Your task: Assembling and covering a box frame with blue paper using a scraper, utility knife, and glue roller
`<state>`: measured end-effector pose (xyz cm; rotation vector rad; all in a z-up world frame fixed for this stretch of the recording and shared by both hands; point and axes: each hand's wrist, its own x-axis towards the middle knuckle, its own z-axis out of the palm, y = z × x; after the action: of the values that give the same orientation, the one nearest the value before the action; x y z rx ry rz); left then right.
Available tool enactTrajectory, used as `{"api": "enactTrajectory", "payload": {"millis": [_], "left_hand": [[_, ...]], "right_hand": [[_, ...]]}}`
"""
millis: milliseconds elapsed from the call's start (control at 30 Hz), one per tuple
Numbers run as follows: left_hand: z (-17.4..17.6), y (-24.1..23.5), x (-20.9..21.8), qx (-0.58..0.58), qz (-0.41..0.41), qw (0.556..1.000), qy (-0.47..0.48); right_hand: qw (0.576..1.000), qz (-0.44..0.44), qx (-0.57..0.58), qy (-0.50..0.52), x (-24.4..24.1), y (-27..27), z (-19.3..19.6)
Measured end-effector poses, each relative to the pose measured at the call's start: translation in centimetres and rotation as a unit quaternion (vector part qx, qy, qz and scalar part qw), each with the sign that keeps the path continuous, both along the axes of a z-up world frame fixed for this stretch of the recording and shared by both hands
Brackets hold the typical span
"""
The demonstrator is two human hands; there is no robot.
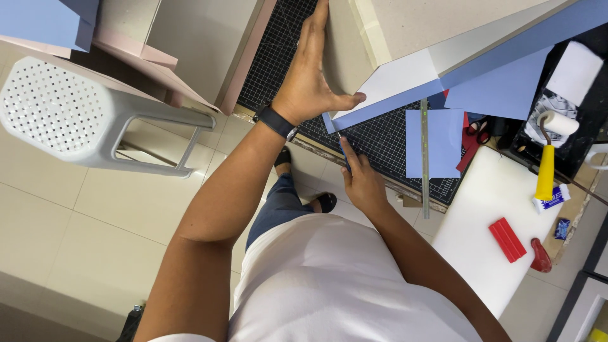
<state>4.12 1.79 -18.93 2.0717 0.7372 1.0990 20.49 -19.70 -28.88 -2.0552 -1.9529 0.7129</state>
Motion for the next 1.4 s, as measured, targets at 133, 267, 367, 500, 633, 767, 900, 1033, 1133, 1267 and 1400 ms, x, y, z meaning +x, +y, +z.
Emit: {"api": "enactTrajectory", "payload": {"millis": [133, 267, 367, 500, 633, 767, 900, 1033, 1133, 1267, 1400], "left_hand": [[-0.2, 0.0, -0.1, 0.008, -0.001, 1.0, 0.001], [0.0, -0.1, -0.1, 0.002, -0.005, 1.0, -0.004], [0.0, -0.1, -0.1, -0.005, -0.005, 1.0, -0.003], [0.0, 0.0, -0.1, 0.008, -0.001, 1.0, -0.003], [-0.2, 0.0, -0.1, 0.006, 0.0, 1.0, 0.004], [0.0, 0.0, -0.1, -0.007, -0.002, 1.0, -0.002], [0.0, -0.1, -0.1, -0.008, -0.001, 1.0, -0.006], [-0.1, -0.1, 0.0, -0.004, -0.004, 1.0, -0.001], [-0.1, -0.3, 0.1, -0.007, -0.009, 1.0, -0.007], [0.0, -0.2, 0.1, -0.001, -0.006, 1.0, 0.002], [-0.7, 0.1, 0.1, 0.038, 0.002, 0.999, 0.019]], "right_hand": [[1.0, 0.0, -0.001, -0.01, -0.1, 0.0, 0.0], [1.0, -0.002, -0.008, 0.001, -0.1, -0.1, 0.2], [1.0, -0.006, -0.006, 0.011, 0.0, -0.1, 0.1], [1.0, -0.008, -0.002, 0.019, 0.0, -0.2, 0.1], [1.0, -0.007, 0.004, 0.017, 0.0, -0.3, -0.3], [1.0, -0.006, -0.002, 0.003, 0.0, -0.1, -0.3], [1.0, -0.007, -0.021, 0.004, -0.1, 0.0, -0.1], [1.0, 0.001, -0.008, -0.001, -0.1, 0.1, -0.2], [0.999, 0.015, -0.018, -0.021, -0.1, 0.3, 0.1], [0.995, 0.027, -0.077, -0.059, -0.9, 2.1, 2.6], [0.957, 0.023, -0.277, -0.084, -2.3, 5.1, 8.7]]}}
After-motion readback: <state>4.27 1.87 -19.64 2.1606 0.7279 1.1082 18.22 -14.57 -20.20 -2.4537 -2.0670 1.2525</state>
